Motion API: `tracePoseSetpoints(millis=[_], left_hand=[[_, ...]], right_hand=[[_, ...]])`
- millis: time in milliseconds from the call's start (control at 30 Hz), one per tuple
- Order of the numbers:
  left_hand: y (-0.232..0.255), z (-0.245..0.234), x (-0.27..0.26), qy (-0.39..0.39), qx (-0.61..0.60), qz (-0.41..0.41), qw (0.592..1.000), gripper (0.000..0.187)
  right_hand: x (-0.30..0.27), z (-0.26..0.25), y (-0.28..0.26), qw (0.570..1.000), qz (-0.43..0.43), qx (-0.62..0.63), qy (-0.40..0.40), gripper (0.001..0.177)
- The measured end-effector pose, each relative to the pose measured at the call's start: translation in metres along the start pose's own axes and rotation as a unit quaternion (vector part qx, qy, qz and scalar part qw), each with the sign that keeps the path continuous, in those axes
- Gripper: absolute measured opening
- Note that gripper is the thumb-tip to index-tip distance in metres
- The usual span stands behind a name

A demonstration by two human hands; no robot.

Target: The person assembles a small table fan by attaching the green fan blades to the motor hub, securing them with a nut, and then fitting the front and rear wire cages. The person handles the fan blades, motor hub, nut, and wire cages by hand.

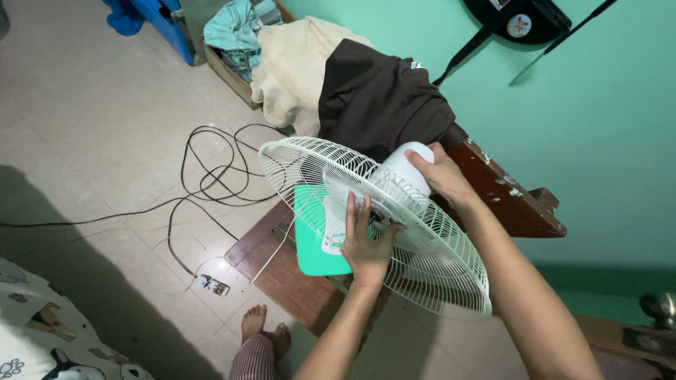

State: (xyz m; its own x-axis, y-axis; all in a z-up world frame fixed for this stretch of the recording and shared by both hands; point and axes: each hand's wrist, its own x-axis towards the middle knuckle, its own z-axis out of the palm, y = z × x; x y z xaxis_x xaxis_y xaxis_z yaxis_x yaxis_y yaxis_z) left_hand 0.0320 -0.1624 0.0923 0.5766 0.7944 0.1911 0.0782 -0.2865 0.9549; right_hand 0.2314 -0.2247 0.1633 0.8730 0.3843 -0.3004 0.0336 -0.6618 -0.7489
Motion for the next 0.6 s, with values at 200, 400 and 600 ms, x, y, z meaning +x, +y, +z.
tracePoseSetpoints(millis=[200, 400, 600], left_hand=[[-0.001, 0.004, 0.0, 0.022, -0.082, 0.028, 0.996, 0.099], [-0.001, 0.001, 0.006, -0.005, -0.037, 0.036, 0.999, 0.113], [0.001, 0.001, 0.009, -0.021, 0.012, 0.015, 1.0, 0.118]], right_hand=[[0.003, -0.003, -0.005, 0.998, 0.039, 0.015, -0.036, 0.067], [0.015, 0.0, -0.002, 0.998, 0.053, -0.005, -0.019, 0.073], [0.017, -0.001, 0.0, 0.999, 0.031, -0.037, -0.022, 0.07]])
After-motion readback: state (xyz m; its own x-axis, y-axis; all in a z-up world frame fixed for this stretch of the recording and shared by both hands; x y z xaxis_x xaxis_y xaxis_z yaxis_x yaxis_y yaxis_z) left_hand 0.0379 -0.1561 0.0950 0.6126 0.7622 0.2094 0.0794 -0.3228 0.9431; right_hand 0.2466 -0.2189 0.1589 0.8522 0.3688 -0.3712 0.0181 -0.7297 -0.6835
